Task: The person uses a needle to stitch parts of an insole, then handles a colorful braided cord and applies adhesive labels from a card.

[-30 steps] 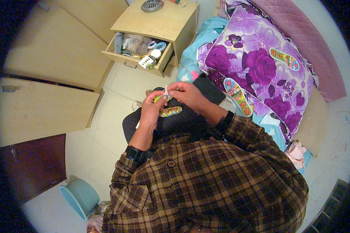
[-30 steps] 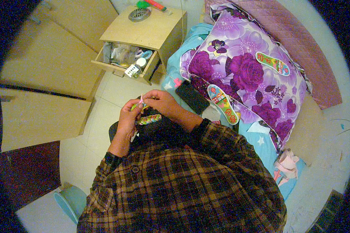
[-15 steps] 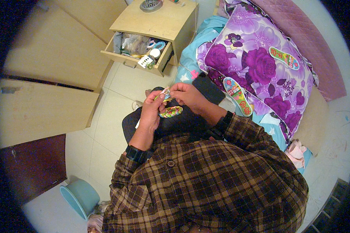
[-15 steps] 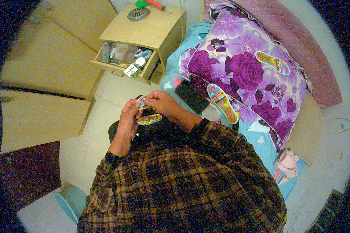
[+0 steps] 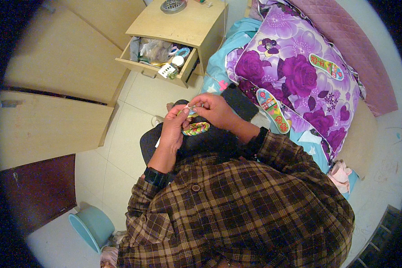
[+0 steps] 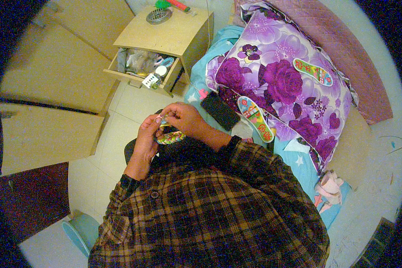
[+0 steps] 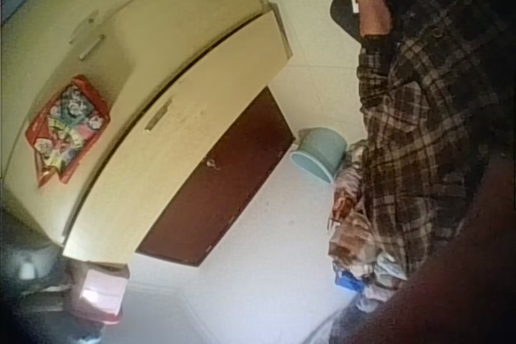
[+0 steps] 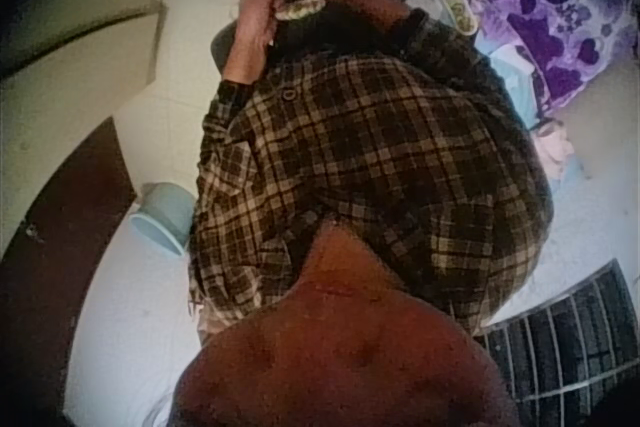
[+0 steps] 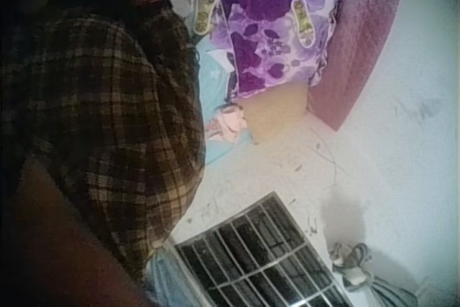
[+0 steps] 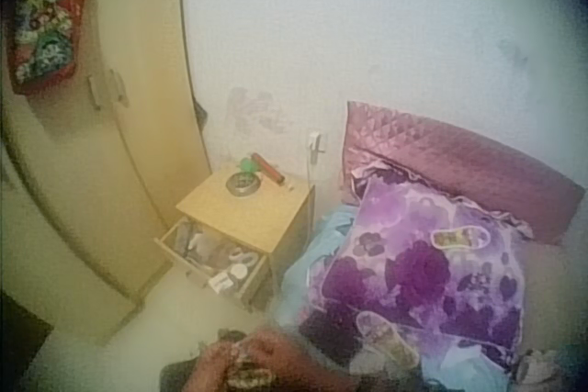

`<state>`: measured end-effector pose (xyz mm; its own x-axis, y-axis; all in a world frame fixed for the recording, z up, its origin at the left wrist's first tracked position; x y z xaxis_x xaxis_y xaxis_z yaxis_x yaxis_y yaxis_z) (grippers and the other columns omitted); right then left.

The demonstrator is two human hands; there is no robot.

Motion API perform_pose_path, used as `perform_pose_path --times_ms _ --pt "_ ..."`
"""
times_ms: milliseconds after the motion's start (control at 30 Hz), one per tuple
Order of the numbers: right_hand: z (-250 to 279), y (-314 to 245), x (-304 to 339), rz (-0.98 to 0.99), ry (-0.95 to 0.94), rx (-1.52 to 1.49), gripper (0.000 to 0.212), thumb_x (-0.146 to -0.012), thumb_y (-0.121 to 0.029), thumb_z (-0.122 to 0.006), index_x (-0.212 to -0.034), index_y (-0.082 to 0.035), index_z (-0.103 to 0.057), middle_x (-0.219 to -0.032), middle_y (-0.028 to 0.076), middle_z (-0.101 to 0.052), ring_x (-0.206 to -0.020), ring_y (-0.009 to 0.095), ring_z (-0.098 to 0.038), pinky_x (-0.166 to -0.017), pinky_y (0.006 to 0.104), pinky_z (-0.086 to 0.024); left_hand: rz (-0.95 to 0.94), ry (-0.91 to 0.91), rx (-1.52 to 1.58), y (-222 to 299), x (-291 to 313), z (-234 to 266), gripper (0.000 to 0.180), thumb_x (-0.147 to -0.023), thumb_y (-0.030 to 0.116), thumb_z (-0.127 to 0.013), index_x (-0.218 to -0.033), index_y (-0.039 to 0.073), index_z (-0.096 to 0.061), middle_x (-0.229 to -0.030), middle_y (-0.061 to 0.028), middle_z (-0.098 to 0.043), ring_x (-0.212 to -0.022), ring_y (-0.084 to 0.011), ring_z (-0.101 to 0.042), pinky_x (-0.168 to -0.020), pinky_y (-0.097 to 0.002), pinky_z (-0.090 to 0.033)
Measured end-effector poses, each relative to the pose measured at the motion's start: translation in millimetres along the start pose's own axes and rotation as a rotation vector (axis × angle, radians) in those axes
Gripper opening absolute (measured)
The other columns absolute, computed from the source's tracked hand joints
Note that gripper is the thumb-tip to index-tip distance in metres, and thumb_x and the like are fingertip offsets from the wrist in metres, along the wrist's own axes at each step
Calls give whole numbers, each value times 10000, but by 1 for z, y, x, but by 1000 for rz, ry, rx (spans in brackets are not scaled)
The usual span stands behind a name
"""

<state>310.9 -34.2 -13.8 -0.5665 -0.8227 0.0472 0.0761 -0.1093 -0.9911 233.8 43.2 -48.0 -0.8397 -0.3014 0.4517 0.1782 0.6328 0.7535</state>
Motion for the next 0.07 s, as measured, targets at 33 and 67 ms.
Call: perform_pose_path --times_ms 33,67 --pt "0 0 0 8 7 10 134 -772 -40 -525 -902 -13 -541 -761 4 -554 -673 30 -508 -601 168 -410 -5 -5 -10 0 0 0 78 -796 130 -548 -854 79 -550 -642 18 -514 -486 -36 -390 -425 -164 -296" --pt "1 1 -1 13 15 22 140 -772 -40 -526 -908 -14 -542 -766 4 -556 -674 28 -508 -594 165 -406 -4 -5 -8 0 0 0 78 -796 130 -548 -854 79 -550 -642 18 -514 -486 -36 -390 -425 -164 -296"
Point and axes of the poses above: each hand's wrist, its own x-axis away from the middle knuckle, its own z-axis out of the back of the hand, y = z × x, the point moved 9 cm from there along -x, towards the middle knuckle
